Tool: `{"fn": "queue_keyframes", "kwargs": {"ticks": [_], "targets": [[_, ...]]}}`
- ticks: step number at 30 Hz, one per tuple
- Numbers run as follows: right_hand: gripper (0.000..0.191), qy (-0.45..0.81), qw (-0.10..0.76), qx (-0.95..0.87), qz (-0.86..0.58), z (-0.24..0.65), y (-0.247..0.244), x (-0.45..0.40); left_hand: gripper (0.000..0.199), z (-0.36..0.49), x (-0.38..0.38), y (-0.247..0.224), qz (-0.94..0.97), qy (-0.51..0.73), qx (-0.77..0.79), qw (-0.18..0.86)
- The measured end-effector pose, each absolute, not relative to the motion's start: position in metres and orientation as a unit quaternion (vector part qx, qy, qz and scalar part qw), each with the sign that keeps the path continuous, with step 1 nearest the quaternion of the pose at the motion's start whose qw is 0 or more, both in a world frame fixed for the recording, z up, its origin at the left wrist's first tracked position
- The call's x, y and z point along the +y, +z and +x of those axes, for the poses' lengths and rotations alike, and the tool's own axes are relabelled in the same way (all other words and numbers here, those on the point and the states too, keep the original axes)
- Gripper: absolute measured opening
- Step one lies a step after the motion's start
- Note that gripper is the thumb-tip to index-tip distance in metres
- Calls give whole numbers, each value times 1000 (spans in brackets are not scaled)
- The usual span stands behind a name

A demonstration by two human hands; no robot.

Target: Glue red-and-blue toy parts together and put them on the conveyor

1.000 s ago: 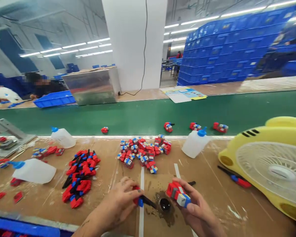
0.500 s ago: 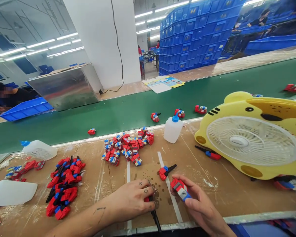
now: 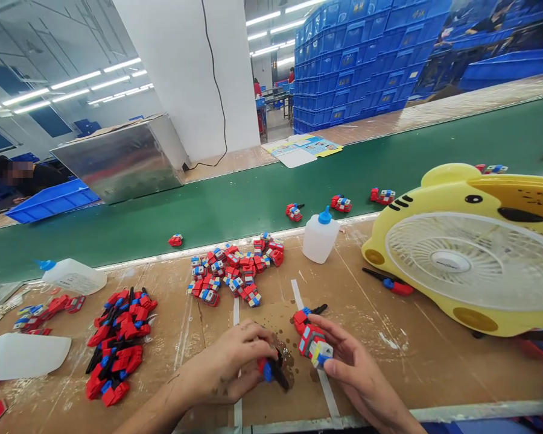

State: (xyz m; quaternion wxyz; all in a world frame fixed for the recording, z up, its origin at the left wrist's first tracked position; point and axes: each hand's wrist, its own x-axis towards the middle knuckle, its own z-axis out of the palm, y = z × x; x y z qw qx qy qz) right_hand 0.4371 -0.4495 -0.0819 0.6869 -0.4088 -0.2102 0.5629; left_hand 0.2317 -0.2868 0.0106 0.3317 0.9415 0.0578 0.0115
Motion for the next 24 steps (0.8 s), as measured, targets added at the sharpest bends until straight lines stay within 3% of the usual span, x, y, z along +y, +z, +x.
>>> {"fn": "queue_keyframes", "kwargs": {"ticks": [4, 8, 14, 18, 21, 24], "targets": [[61, 538, 707, -199, -415, 421, -83, -440, 33, 221, -289, -11, 790, 156, 229, 546], [60, 493, 718, -243, -427, 405, -81, -426, 34, 223, -294, -23, 701, 209, 245, 636], [50, 397, 646, -345, -553, 398, -72, -418, 43, 230, -296, -28, 634, 245, 273, 681], [43, 186, 569, -505, -621, 394, -61, -403, 56, 253, -312, -41, 552, 341, 302, 698], [44, -9, 574, -569, -589, 387, -53, -377, 82, 281, -314, -44, 534, 435, 326, 647], [43, -37, 563, -568, -599, 396, -45, -346, 84, 308, -283, -31, 583, 454, 354, 574]]}}
